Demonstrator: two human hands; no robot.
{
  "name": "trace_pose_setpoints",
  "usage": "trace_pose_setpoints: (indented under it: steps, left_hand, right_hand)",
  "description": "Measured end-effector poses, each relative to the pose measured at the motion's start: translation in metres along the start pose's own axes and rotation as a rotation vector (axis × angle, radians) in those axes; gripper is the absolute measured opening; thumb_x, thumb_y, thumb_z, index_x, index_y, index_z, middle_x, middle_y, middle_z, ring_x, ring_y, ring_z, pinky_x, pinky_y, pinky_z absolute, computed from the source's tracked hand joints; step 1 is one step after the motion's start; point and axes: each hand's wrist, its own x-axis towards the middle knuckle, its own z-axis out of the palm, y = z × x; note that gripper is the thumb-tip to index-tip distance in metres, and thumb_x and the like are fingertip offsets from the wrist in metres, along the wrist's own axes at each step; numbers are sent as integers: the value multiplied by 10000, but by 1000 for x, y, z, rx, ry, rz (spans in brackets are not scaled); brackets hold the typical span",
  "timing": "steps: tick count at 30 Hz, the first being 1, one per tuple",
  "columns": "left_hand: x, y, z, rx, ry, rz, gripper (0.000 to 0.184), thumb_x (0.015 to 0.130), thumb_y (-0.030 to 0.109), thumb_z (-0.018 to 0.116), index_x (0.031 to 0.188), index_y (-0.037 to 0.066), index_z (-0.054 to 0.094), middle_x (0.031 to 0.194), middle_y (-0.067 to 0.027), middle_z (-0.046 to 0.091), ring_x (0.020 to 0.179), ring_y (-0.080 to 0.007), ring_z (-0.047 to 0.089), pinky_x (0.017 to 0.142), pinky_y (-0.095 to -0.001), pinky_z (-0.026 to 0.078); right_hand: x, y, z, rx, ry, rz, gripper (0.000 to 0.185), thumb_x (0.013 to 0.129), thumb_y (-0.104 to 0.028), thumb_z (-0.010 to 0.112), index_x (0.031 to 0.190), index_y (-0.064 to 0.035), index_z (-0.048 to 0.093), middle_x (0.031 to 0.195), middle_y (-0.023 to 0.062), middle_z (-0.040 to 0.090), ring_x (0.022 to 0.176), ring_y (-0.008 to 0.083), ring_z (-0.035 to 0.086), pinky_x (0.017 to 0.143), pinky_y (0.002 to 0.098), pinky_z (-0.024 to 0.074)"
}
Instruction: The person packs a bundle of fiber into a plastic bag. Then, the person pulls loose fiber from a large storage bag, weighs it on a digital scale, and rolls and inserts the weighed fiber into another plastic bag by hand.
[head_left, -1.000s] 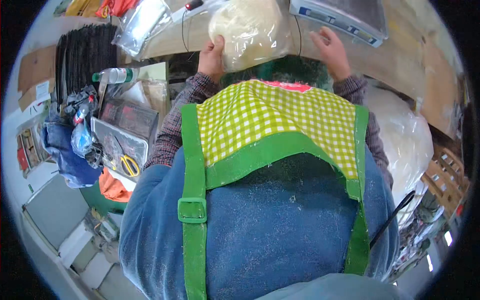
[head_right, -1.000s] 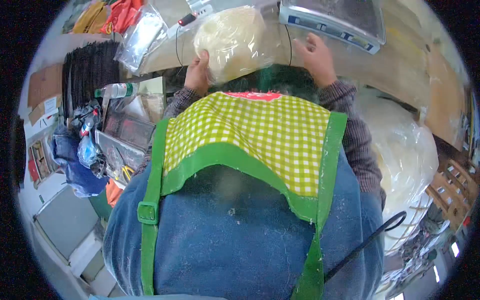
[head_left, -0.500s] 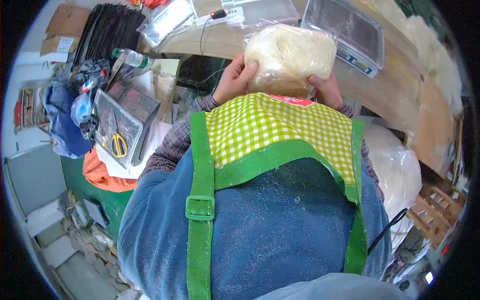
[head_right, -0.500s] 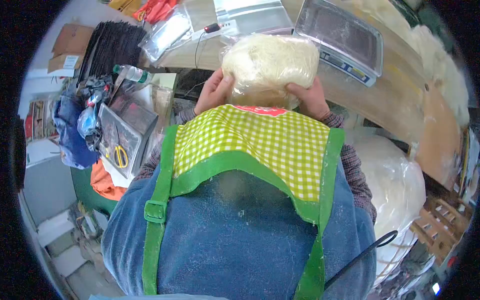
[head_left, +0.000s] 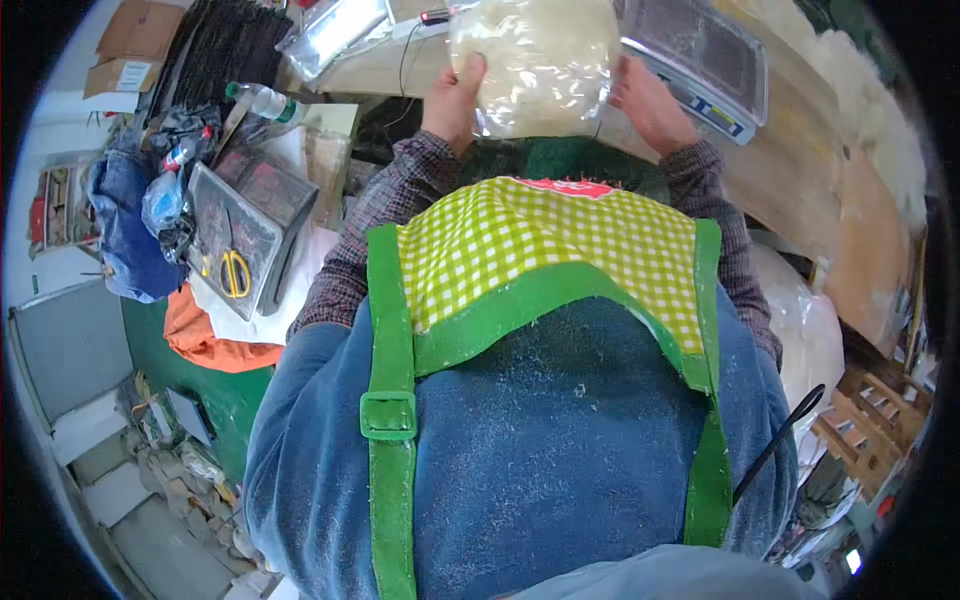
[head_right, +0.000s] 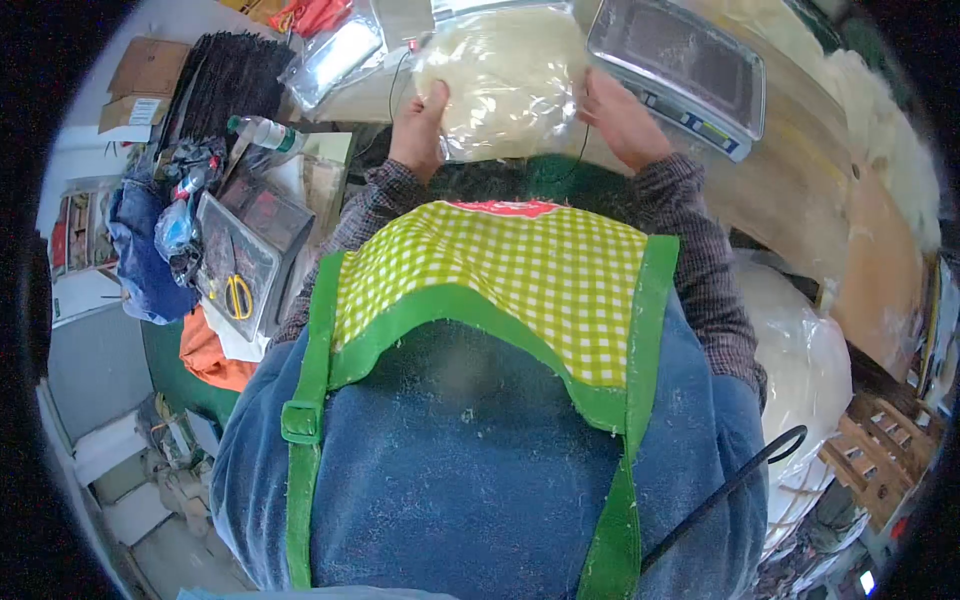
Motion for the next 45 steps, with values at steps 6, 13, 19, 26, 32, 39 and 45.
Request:
trace_pose_setpoints:
  steps: [6,13,19,26,32,39,45]
  left_hand:
    - [-10,21,-1,-34,-12,44,323,873,275,530,1030,-7,550,914,-44,603,790,-106,555,702,-256,459]
    - [-46,25,7,42,-140,-32,294,895,224,476,1034,-28,538,955,-62,598,846,-120,555,753,-274,462]
    - [-36,-1,-21,-32,-185,-140,317,899,238,477,1082,-17,519,997,-69,586,877,-130,551,766,-286,460]
    - [-48,24,-37,290,-357,-125,363,868,205,550,1159,-1,481,1047,-49,570,919,-131,544,802,-285,448]
    - [-25,21,-50,125,-368,-277,406,863,196,555,1209,18,439,1066,-45,561,917,-127,544,812,-284,442]
    - [-17,31,-71,-120,-182,-248,361,882,235,521,1173,28,464,1030,-71,577,844,-160,583,772,-298,468]
    - [-26,27,-110,-171,124,-397,287,879,239,521,1068,24,505,976,-122,590,776,-217,614,712,-323,503]
  right_hand:
    - [-10,-1,29,-131,38,-224,424,798,-167,588,1156,28,471,1072,88,559,978,189,527,839,317,425]
    - [-36,-20,51,-200,-211,47,397,764,-69,604,1132,24,488,1073,92,567,989,178,525,846,313,431]
    - [-31,-5,65,59,-60,54,466,679,-31,688,1107,-1,506,1060,68,572,957,153,533,832,301,440]
    - [-10,-1,63,-81,-102,23,456,708,-35,672,1127,-10,493,1055,56,571,965,157,531,849,313,434]
    - [12,14,64,25,-192,71,459,726,-50,664,1146,-17,482,1069,61,565,974,158,531,852,319,436]
    - [91,-28,68,240,-104,479,451,843,-217,555,1226,-19,422,1165,70,511,1046,165,493,903,314,401]
    - [325,-123,90,296,-105,13,395,899,-326,459,1150,-22,474,1049,44,559,935,180,544,793,287,459]
